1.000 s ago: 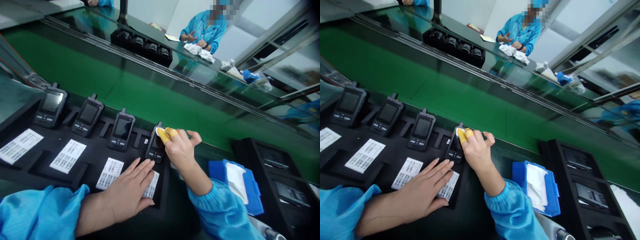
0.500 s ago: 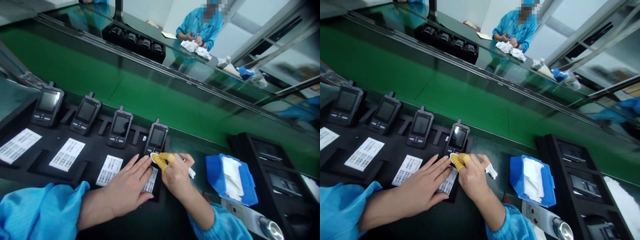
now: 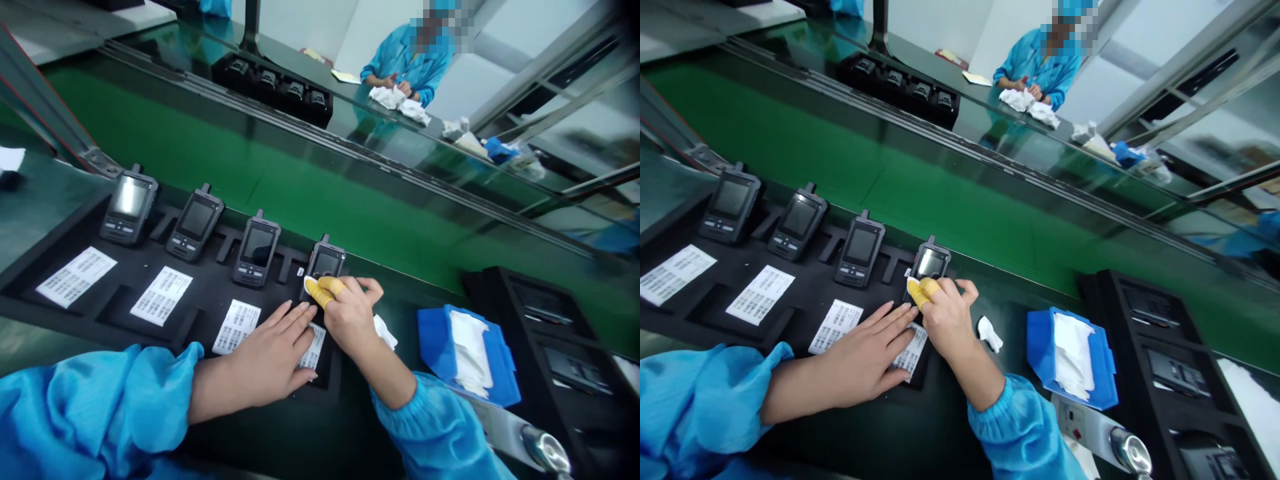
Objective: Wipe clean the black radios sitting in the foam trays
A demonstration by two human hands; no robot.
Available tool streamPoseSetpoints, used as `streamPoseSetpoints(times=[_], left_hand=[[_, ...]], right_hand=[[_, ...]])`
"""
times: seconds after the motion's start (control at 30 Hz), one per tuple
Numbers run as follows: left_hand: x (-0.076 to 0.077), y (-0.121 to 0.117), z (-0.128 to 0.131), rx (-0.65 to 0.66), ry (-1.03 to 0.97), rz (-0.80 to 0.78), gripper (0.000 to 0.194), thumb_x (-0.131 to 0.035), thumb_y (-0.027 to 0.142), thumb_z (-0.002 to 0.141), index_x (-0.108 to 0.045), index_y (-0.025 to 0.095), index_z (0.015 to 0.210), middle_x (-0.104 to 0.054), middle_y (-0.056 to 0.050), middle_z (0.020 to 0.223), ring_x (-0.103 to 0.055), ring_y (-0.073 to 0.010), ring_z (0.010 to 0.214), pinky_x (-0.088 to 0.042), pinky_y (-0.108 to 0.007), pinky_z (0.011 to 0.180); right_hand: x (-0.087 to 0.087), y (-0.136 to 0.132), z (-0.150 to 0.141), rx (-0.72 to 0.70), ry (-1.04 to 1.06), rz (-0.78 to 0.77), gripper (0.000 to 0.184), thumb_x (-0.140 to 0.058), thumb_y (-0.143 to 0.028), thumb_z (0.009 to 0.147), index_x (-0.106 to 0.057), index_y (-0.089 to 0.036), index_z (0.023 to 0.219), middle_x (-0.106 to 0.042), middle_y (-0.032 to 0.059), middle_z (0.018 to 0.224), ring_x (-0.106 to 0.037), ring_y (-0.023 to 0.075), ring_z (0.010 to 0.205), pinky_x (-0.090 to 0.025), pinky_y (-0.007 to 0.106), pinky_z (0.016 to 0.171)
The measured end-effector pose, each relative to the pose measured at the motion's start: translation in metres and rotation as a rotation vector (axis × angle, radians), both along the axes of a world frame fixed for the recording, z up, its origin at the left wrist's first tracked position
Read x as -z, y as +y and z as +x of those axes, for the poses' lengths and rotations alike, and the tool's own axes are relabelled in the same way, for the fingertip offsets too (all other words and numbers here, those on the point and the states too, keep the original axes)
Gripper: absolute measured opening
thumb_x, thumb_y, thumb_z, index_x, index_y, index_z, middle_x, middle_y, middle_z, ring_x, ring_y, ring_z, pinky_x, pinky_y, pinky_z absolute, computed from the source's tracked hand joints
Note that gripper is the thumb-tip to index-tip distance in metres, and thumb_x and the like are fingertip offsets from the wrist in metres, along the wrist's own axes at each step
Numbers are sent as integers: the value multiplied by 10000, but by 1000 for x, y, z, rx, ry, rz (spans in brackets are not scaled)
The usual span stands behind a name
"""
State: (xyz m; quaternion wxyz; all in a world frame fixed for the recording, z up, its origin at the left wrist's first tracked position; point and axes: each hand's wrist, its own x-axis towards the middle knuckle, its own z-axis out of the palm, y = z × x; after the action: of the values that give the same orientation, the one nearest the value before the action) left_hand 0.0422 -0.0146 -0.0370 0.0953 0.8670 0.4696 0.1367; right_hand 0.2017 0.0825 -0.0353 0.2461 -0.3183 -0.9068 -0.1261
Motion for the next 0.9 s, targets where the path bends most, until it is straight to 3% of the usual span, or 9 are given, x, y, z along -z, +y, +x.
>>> streamPoseSetpoints(times=[0.23,0.4,0.53,0.67,0.8,0.9], left_hand=[[-12,-13,-8,84,49,174,331,-518,358,911,-637,96,1074,-661,-135,1170,-562,-271,1172,-331,-445,1092],[-19,-30,-48,-62,12,187,298,-497,337,922,-652,111,1038,-671,-116,1156,-575,-259,1156,-365,-421,1076],[-13,-35,-79,-174,51,164,398,-475,391,938,-598,100,1179,-582,-138,1307,-489,-284,1265,-303,-474,1108],[-7,-34,-89,-231,47,121,576,-469,528,911,-500,118,1315,-476,-134,1416,-386,-284,1349,-223,-488,1142],[-3,-34,-87,-250,41,62,646,-474,559,893,-468,93,1340,-431,-158,1444,-360,-279,1366,-221,-456,1148],[-2,-35,-84,-263,29,32,610,-487,499,902,-463,76,1340,-419,-168,1450,-359,-278,1366,-221,-434,1150]], right_hand=[[7,-28,4,-15,6,-31,273,-558,8,730,-695,-228,734,-698,-13,895,-525,156,865,-214,402,863],[-6,-39,-1,-41,-4,-83,359,-531,27,665,-707,-246,817,-663,-7,849,-499,155,803,-228,395,834],[-24,-25,-28,-51,100,-6,339,-514,-14,663,-709,-236,830,-653,30,888,-485,179,817,-239,389,803],[-31,8,-75,-52,78,87,322,-521,-10,691,-711,-233,824,-660,35,913,-479,186,838,-236,392,809],[-24,33,-105,-8,30,94,280,-538,-17,740,-708,-234,785,-662,30,907,-477,191,847,-223,407,811],[-13,26,-105,-19,-8,101,263,-530,-10,755,-695,-213,718,-669,32,887,-477,185,819,-222,406,804]])
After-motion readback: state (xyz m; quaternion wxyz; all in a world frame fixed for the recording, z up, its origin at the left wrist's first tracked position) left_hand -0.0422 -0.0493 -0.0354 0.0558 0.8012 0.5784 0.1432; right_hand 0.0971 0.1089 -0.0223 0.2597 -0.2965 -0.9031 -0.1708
